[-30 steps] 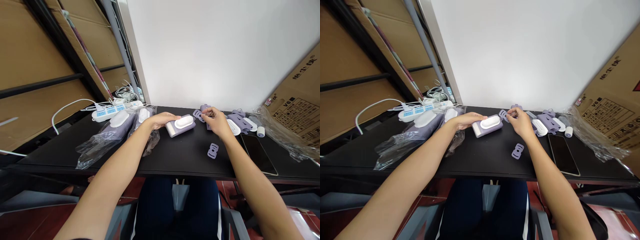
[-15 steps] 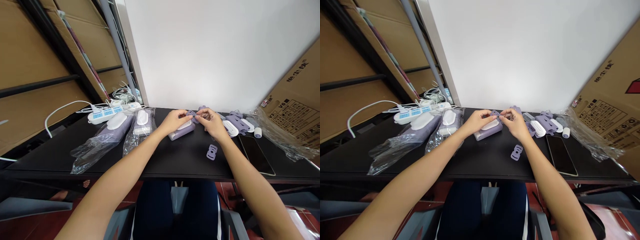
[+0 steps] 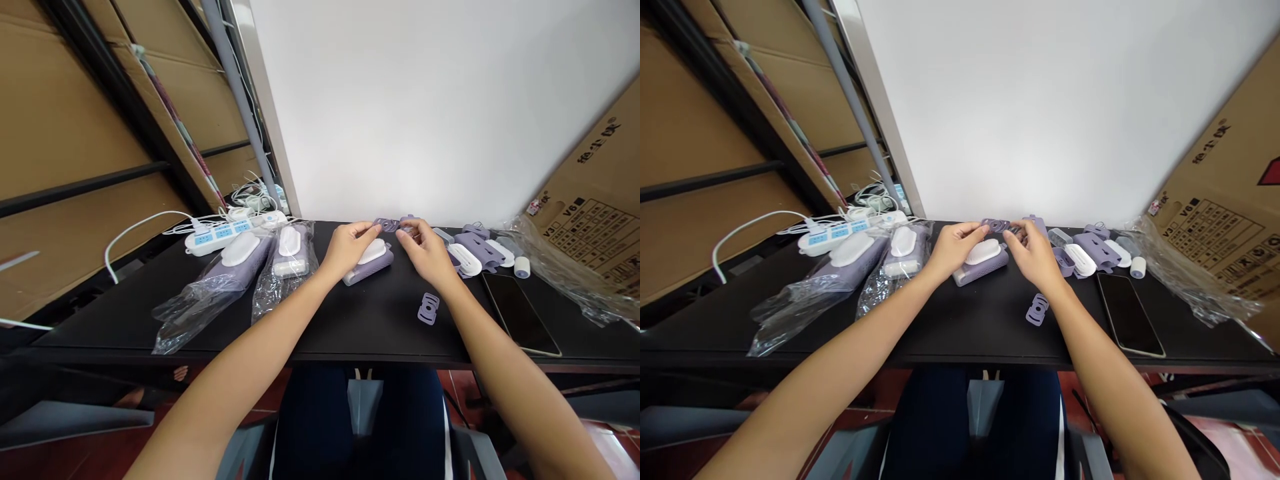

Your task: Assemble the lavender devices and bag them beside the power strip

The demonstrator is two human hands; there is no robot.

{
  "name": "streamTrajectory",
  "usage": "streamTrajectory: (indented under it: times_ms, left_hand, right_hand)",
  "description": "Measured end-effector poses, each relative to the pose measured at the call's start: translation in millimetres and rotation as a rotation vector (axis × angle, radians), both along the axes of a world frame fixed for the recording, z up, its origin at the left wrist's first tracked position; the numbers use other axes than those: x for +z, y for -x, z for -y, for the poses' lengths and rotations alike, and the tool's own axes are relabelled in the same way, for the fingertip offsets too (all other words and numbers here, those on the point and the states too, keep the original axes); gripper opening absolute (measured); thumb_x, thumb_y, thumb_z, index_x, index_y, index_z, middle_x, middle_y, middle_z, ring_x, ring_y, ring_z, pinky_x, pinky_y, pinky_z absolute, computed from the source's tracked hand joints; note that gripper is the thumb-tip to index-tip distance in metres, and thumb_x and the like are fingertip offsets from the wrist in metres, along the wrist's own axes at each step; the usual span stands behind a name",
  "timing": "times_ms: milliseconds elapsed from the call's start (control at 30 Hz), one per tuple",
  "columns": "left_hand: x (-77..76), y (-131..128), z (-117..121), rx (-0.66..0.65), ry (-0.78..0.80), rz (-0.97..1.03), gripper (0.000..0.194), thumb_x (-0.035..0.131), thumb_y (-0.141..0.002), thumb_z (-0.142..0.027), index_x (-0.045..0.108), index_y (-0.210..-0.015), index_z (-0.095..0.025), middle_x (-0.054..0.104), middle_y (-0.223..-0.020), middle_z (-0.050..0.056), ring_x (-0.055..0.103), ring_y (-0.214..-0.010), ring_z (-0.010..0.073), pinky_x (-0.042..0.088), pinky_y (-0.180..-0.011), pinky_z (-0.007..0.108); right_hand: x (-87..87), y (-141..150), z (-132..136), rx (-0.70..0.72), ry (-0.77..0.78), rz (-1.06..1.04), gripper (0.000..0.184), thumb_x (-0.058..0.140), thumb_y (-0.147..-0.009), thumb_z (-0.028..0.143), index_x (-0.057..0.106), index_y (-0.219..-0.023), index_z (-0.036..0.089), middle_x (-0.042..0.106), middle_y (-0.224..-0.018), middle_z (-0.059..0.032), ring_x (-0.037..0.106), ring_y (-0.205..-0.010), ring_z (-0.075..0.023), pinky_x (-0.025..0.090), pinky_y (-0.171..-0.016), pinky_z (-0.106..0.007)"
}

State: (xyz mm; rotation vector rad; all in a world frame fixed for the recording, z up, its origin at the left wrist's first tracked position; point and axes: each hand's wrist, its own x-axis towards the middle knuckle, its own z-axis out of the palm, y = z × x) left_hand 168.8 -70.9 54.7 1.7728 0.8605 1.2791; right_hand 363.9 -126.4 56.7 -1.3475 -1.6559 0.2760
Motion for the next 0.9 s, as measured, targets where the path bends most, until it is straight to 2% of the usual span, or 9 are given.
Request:
streamTrajectory:
  times_ms: [100, 167, 300, 500, 633, 800, 900]
  left_hand:
    - [-3.2, -2, 0, 0.022, -0.023, -0.007, 0.034, 0.068, -0.090, -0.049, 0.082, -0.094, -0.018, 0.079, -0.086, 0.002, 0.067, -0.078, 0.0182, 0.046, -0.070, 0.028]
    - [-4.1, -2, 1, 0.019, -0.030, -0.015, 0.031, 0.068, -0.091, -0.045, 0.082, -0.097, -0.018, 0.080, -0.088, 0.002, 0.069, -0.080, 0.0178, 0.046, -0.070, 0.027]
    - [-4.4, -3, 6, 0.020, -0.083, -0.081, 0.027, 0.066, -0.093, -0.041, 0.081, -0.103, -0.020, 0.077, -0.079, 0.000, 0.067, -0.074, 0.0152, 0.043, -0.067, 0.025]
    - [-4.5, -3, 8, 0.066, -0.150, -0.095, 0.028, 0.065, -0.094, -0.043, 0.080, -0.098, -0.020, 0.078, -0.086, 0.000, 0.066, -0.076, 0.0149, 0.046, -0.071, 0.025]
    - [-9.1, -4, 3, 0.028, -0.125, -0.005, 0.023, 0.071, -0.090, -0.041, 0.075, -0.098, -0.020, 0.078, -0.091, 0.001, 0.068, -0.080, 0.0148, 0.048, -0.075, 0.025]
    - [-12.6, -6, 2, 0.028, -0.102, 0.006, 0.020, 0.071, -0.089, -0.038, 0.060, -0.090, -0.022, 0.062, -0.066, -0.007, 0.050, -0.059, 0.0091, 0.037, -0.060, 0.023]
    - [-11.8, -7, 5, 0.032, -0.112, -0.028, 0.021, 0.068, -0.091, -0.038, 0.055, -0.087, -0.022, 0.052, -0.060, -0.009, 0.045, -0.057, 0.0088, 0.034, -0.059, 0.023]
  right_hand:
    - [0.8, 9, 3, 0.017, -0.021, -0.029, 0.044, 0.070, -0.090, 0.050, 0.060, -0.124, 0.025, 0.070, -0.094, -0.0018, 0.060, -0.073, -0.0183, 0.050, -0.075, -0.036]
    - [-0.1, 13, 4, 0.026, -0.013, -0.048, 0.042, 0.074, -0.087, 0.048, 0.058, -0.118, 0.025, 0.071, -0.092, -0.0006, 0.059, -0.070, -0.0174, 0.049, -0.072, -0.035]
    - [-1.2, 16, 4, 0.017, -0.033, -0.042, 0.034, 0.073, -0.087, 0.048, 0.057, -0.106, 0.025, 0.072, -0.092, -0.0020, 0.059, -0.068, -0.0170, 0.049, -0.070, -0.034]
    - [-0.6, 16, 5, 0.014, -0.048, -0.032, 0.033, 0.071, -0.087, 0.044, 0.059, -0.112, 0.025, 0.071, -0.100, -0.0033, 0.057, -0.064, -0.0144, 0.048, -0.069, -0.034]
    - [-0.5, 17, 6, -0.008, -0.040, -0.010, 0.032, 0.070, -0.087, 0.043, 0.058, -0.111, 0.025, 0.070, -0.099, -0.0023, 0.057, -0.066, -0.0149, 0.048, -0.071, -0.034]
    - [0.0, 18, 8, -0.051, -0.011, 0.019, 0.032, 0.069, -0.088, 0.044, 0.056, -0.111, 0.026, 0.065, -0.089, 0.0016, 0.055, -0.065, -0.0150, 0.042, -0.068, -0.033]
    - [-0.4, 18, 9, -0.075, -0.009, 0.042, 0.033, 0.068, -0.088, 0.046, 0.055, -0.111, 0.026, 0.062, -0.085, 0.0029, 0.056, -0.067, -0.0158, 0.040, -0.066, -0.032]
